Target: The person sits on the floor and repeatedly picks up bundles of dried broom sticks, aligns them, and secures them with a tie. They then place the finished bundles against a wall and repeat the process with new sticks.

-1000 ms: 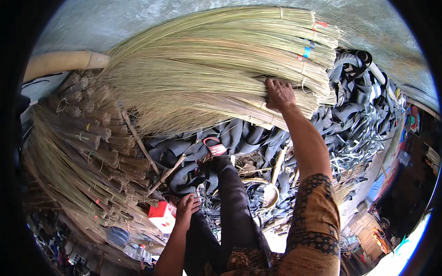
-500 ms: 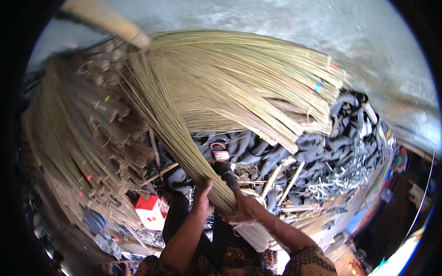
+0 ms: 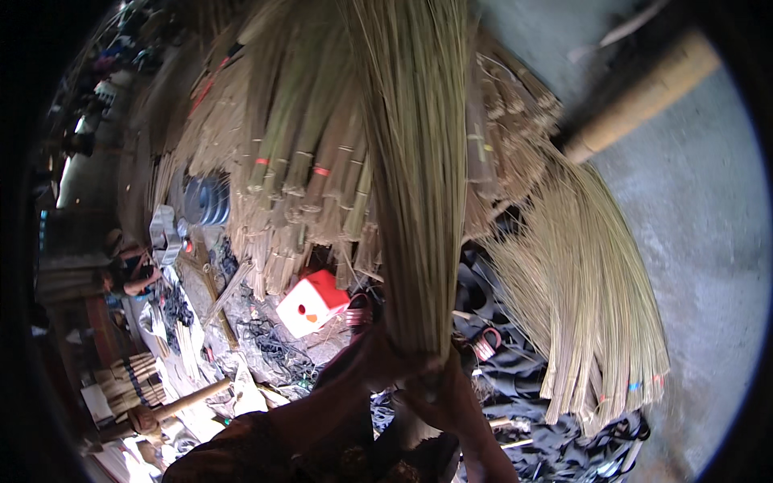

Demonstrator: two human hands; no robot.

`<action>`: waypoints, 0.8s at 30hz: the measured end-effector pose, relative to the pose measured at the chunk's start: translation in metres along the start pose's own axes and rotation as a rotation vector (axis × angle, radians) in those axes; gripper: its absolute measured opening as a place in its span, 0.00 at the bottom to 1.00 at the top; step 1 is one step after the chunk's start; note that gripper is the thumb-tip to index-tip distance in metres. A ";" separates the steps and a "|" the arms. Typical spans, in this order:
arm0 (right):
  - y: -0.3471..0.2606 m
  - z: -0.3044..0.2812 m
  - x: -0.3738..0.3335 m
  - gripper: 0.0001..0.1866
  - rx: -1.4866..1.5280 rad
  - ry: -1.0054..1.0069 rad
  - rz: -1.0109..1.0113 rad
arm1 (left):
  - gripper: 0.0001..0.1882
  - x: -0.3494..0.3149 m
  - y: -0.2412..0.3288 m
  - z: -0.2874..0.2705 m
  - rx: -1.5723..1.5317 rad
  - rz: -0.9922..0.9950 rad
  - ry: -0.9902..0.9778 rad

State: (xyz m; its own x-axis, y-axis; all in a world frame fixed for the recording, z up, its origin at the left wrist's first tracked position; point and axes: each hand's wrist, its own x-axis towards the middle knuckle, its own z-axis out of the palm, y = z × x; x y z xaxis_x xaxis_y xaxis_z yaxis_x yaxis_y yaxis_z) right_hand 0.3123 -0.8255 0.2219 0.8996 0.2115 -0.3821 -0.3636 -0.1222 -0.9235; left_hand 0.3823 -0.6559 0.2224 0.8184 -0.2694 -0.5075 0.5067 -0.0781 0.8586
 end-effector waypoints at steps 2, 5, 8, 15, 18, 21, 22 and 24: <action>-0.026 0.025 0.025 0.68 -0.281 -0.018 -0.179 | 0.46 0.019 0.021 -0.056 0.029 0.031 0.110; -0.044 0.053 0.050 0.65 -0.288 -0.075 -0.243 | 0.38 0.048 0.065 -0.152 0.085 0.045 0.216; -0.032 0.066 0.054 0.60 -0.219 -0.015 -0.218 | 0.30 0.108 0.124 -0.253 0.227 0.163 0.200; 0.071 0.032 0.022 0.44 -0.359 0.156 0.098 | 0.54 0.185 0.179 -0.319 0.635 0.356 0.781; 0.138 -0.005 -0.009 0.42 -0.389 0.216 0.234 | 0.40 0.182 0.102 -0.261 0.754 0.406 0.513; 0.221 -0.044 -0.047 0.42 -0.569 0.390 0.198 | 0.32 0.152 -0.016 -0.180 0.702 0.093 0.211; 0.249 -0.060 -0.064 0.42 -0.589 0.366 0.442 | 0.32 0.139 -0.056 -0.149 0.520 -0.168 0.159; 0.295 -0.094 -0.103 0.42 -0.393 0.521 0.566 | 0.26 0.101 -0.126 -0.082 0.801 -0.117 -0.162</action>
State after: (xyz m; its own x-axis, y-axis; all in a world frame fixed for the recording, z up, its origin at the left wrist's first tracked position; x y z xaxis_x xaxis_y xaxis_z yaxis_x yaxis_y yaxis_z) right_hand 0.1352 -0.9744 -0.0077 0.6397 -0.4427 -0.6283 -0.7669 -0.4217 -0.4837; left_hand 0.4235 -0.5950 0.0568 0.6918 -0.3475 -0.6329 0.1897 -0.7583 0.6237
